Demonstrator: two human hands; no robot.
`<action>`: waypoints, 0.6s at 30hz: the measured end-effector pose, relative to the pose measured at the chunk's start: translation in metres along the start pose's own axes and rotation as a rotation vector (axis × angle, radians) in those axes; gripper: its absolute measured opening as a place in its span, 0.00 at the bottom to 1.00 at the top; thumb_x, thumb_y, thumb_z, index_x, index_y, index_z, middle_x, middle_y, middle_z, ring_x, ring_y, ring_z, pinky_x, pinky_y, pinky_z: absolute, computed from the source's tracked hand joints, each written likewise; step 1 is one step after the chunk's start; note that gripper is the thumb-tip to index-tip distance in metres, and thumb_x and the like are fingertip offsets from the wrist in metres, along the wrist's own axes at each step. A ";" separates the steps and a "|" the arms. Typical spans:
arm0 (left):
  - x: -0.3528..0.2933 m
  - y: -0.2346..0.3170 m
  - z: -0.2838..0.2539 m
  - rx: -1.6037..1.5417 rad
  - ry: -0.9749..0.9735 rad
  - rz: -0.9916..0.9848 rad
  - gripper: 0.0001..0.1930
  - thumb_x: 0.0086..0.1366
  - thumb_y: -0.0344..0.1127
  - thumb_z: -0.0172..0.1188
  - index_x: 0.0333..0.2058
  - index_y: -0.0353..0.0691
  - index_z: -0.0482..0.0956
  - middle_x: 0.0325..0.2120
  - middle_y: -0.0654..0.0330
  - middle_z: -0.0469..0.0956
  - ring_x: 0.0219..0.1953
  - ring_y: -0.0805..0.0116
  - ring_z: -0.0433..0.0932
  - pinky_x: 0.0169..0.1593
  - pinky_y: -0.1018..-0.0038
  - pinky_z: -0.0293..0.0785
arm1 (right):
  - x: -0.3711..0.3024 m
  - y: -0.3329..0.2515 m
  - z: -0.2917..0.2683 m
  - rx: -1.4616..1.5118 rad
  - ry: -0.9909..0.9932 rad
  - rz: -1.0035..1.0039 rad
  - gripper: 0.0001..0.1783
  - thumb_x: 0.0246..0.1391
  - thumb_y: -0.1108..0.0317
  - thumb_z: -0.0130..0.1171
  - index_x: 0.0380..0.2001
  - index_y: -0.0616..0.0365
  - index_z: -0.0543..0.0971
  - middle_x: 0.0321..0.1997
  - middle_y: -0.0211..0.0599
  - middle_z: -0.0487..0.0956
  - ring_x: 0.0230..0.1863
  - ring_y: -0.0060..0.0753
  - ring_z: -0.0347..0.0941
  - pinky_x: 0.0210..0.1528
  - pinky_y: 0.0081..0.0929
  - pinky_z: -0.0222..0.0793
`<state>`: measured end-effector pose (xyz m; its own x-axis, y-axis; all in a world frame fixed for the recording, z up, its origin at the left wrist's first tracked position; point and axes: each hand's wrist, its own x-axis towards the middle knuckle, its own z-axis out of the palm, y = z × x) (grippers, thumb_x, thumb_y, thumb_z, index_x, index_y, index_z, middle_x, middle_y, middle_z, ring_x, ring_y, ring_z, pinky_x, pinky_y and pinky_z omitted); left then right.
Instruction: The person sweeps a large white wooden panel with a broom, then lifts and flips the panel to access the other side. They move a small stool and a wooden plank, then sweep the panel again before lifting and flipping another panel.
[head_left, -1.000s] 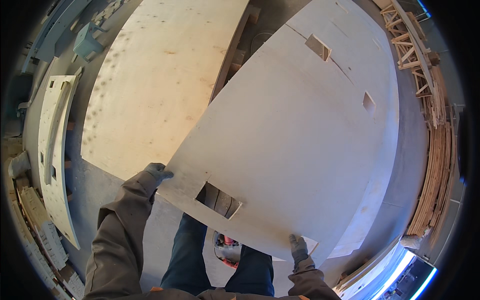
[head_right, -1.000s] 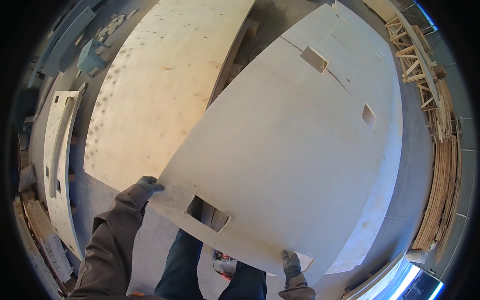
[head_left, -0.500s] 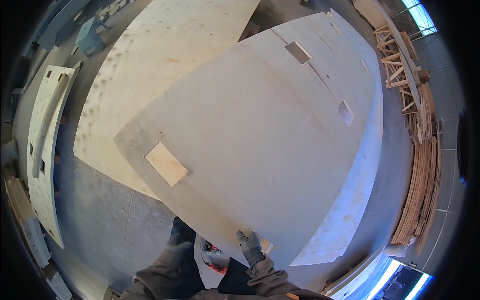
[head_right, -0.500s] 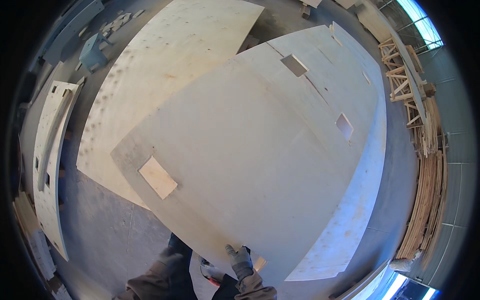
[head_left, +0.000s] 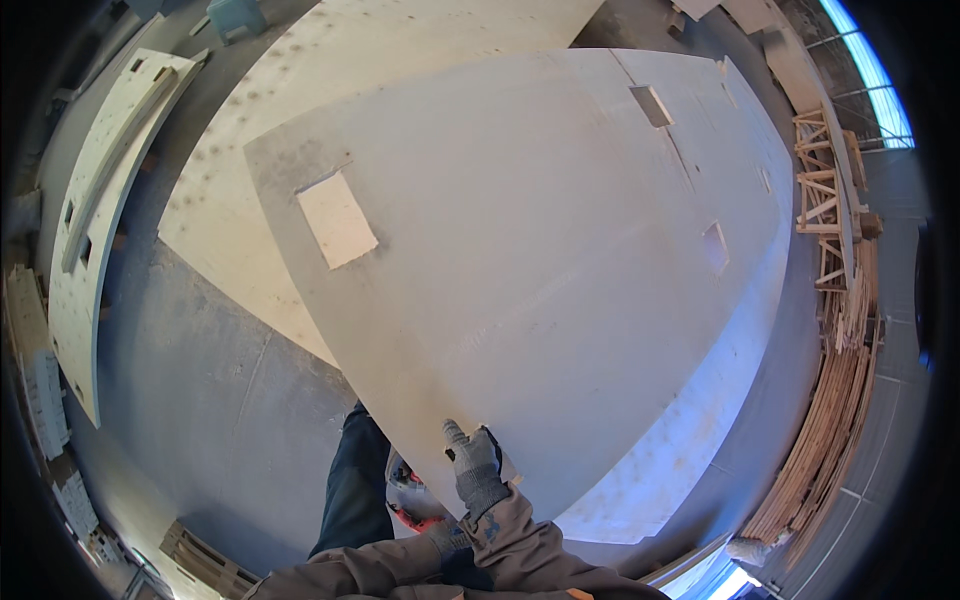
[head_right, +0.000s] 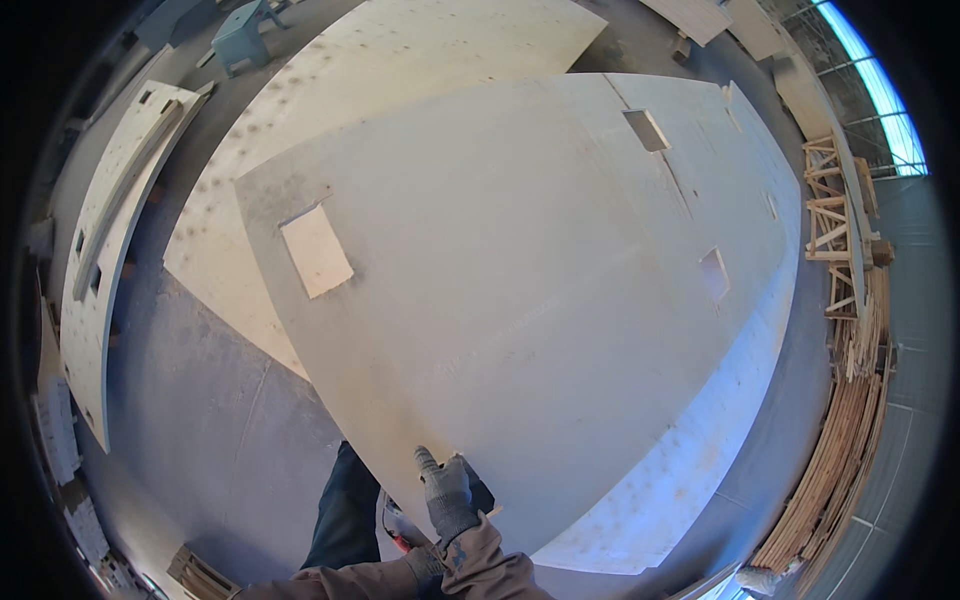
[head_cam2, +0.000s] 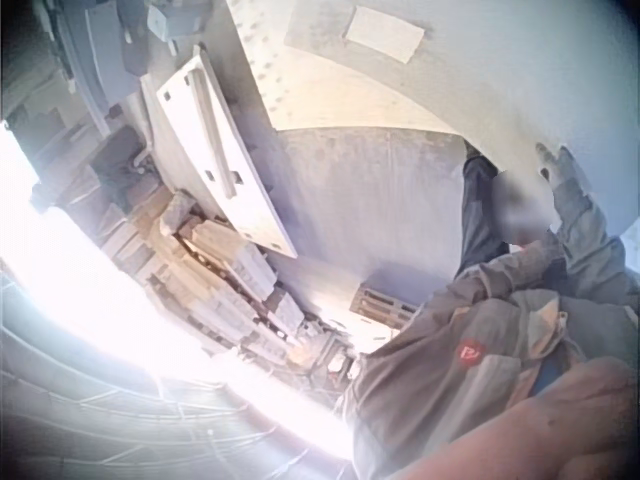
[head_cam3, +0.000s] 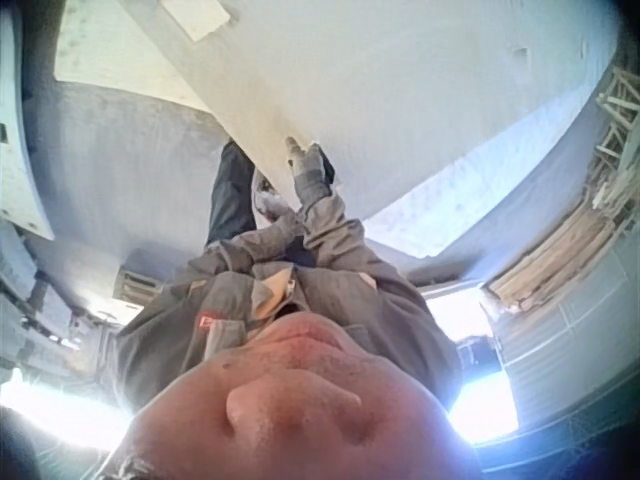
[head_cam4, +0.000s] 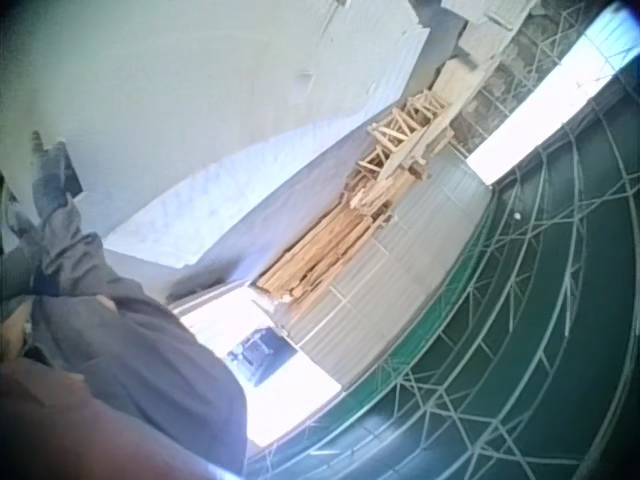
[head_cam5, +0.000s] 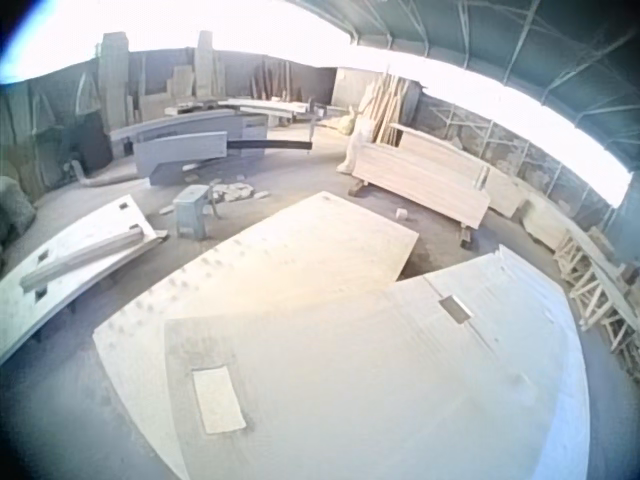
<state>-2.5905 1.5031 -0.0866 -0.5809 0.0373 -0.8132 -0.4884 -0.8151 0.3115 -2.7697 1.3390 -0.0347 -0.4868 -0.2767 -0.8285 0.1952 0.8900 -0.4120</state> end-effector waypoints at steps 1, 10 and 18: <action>0.003 -0.003 0.002 -0.084 0.057 0.000 0.26 0.56 0.46 0.67 0.48 0.36 0.74 0.43 0.54 0.79 0.44 0.63 0.76 0.48 0.68 0.72 | 0.004 0.009 0.004 0.046 -0.008 -0.030 0.28 0.50 0.48 0.64 0.36 0.66 0.75 0.27 0.41 0.80 0.28 0.35 0.76 0.33 0.33 0.71; 0.051 0.007 0.010 -0.653 0.542 0.187 0.18 0.59 0.43 0.66 0.41 0.36 0.79 0.36 0.58 0.81 0.36 0.68 0.78 0.41 0.72 0.74 | 0.043 0.019 0.029 0.105 -0.188 -0.242 0.19 0.53 0.61 0.64 0.42 0.63 0.73 0.36 0.33 0.77 0.38 0.28 0.74 0.42 0.27 0.71; 0.051 0.063 -0.106 -0.701 0.785 0.412 0.16 0.61 0.42 0.63 0.36 0.32 0.78 0.28 0.56 0.80 0.25 0.66 0.78 0.29 0.70 0.76 | 0.027 -0.005 -0.051 0.438 -0.397 -0.427 0.26 0.56 0.69 0.60 0.54 0.67 0.66 0.43 0.42 0.78 0.41 0.31 0.77 0.45 0.28 0.75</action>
<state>-2.5820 1.3925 -0.1603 0.0772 -0.4815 -0.8731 0.2628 -0.8349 0.4837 -2.8275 1.3458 -0.0356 -0.2675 -0.7522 -0.6021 0.4206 0.4711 -0.7754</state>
